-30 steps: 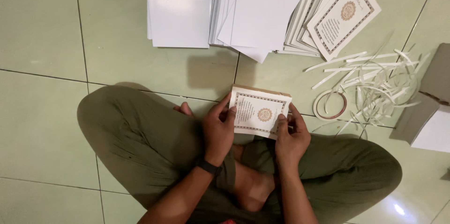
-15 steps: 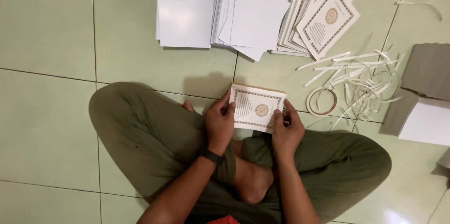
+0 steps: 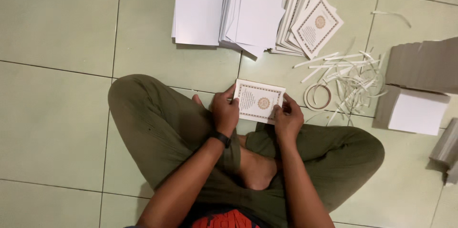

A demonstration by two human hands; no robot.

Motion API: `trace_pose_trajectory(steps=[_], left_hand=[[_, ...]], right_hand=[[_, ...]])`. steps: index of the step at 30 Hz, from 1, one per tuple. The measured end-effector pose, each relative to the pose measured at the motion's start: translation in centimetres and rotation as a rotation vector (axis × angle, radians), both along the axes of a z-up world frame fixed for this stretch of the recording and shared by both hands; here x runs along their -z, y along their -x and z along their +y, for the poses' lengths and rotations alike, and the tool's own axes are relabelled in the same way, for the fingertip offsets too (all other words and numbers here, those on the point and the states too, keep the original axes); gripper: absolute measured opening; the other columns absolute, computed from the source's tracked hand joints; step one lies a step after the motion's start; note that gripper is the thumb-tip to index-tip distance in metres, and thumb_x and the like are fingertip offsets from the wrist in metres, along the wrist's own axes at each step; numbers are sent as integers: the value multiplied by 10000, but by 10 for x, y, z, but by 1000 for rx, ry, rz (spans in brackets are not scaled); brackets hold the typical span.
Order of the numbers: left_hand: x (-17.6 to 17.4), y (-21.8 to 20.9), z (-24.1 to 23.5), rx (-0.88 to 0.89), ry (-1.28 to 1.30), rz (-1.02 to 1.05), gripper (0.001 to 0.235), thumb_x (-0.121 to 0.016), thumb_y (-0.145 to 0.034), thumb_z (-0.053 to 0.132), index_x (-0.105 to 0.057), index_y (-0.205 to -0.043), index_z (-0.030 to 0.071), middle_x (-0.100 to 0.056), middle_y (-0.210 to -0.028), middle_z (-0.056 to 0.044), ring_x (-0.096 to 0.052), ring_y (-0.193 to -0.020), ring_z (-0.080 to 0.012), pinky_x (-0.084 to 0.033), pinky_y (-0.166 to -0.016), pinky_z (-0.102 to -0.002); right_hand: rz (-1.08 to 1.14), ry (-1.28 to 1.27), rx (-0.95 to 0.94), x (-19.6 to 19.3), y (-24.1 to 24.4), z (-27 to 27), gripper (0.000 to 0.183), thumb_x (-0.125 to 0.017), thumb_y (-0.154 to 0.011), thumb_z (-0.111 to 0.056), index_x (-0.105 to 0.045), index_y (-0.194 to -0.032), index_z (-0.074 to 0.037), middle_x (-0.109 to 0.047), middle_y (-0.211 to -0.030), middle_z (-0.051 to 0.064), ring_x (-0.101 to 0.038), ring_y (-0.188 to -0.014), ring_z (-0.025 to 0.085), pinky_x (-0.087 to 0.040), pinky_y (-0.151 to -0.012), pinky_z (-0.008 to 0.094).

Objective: The person sits on the floor and assembles small books by placing a printed cover onto a stack of white pages. They fold the cover over the pages, press the edges to secure them, and then place the finished book into a stack of completed items.

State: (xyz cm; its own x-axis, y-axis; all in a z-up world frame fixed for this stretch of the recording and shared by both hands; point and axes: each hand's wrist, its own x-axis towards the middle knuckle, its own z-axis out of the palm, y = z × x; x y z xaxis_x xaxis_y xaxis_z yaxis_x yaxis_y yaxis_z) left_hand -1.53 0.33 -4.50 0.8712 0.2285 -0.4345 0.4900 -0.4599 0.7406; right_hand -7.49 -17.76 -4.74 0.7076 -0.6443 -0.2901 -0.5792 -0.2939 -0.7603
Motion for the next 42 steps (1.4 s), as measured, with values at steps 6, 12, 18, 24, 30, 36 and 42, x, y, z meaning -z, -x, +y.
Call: trace_pose_trajectory(steps=[6, 12, 18, 24, 30, 36, 42], left_hand=[[2, -10, -8, -12, 9, 17, 486, -715, -825, 92, -758, -1265, 295, -703, -941, -59, -713, -947, -302, -550, -898, -391], [5, -12, -7, -47, 54, 81, 581, -673, -882, 113, -618, -1453, 209, -705, -975, -30, -704, -1016, -261, -552, -924, -407], [-40, -44, -14, 165, -57, -28, 565, -786, -866, 388, -670, -1339, 101, -623, -1124, -130, -655, -1137, -371, -561, -934, -506], [-50, -62, -11, 274, -120, 10, 400, -832, -832, 453, -729, -1085, 160, -571, -1025, -63, -673, -1039, -324, -572, -848, -454], [-72, -91, 3, 312, -33, 166, 290, -864, -765, 368, -788, -959, 166, -728, -941, -110, -723, -1037, -348, -559, -864, -456], [-60, -104, 6, 394, -100, 236, 195, -856, -745, 382, -817, -896, 265, -777, -823, -14, -764, -925, -312, -595, -770, -425], [-49, -109, 18, 365, -22, 224, 203, -839, -771, 291, -817, -948, 195, -753, -709, -16, -735, -597, -172, -593, -602, -289]], right_hand=[[22, 16, 25, 7, -13, -8, 494, -776, -795, -5, -757, -1272, -129, -743, -961, 151, -718, -893, 268, -577, -825, 382], [56, 23, 18, 11, -14, -10, 528, -811, -823, -91, -709, -1340, -127, -736, -972, 116, -692, -895, 216, -565, -815, 361], [72, 32, -36, -41, -65, 16, 934, -958, -783, -401, -505, -1456, 62, -579, -1302, 301, -604, -1253, 460, -503, -1045, 562], [350, 197, -40, -37, -89, 36, 1027, -901, -709, -665, -493, -1431, -60, -446, -1328, 198, -424, -1331, 425, -388, -1072, 603], [309, 152, -32, -52, -94, 32, 889, -957, -714, -533, -546, -1338, -50, -436, -1303, 184, -446, -1323, 424, -404, -1090, 582], [229, -11, 47, -24, -87, 0, 719, -997, -707, -440, -634, -1230, -105, -549, -1119, 116, -646, -1119, 329, -508, -971, 510], [95, -146, 93, -21, -80, -22, 483, -989, -737, -276, -737, -1061, -22, -600, -814, 63, -692, -797, 194, -537, -762, 326]])
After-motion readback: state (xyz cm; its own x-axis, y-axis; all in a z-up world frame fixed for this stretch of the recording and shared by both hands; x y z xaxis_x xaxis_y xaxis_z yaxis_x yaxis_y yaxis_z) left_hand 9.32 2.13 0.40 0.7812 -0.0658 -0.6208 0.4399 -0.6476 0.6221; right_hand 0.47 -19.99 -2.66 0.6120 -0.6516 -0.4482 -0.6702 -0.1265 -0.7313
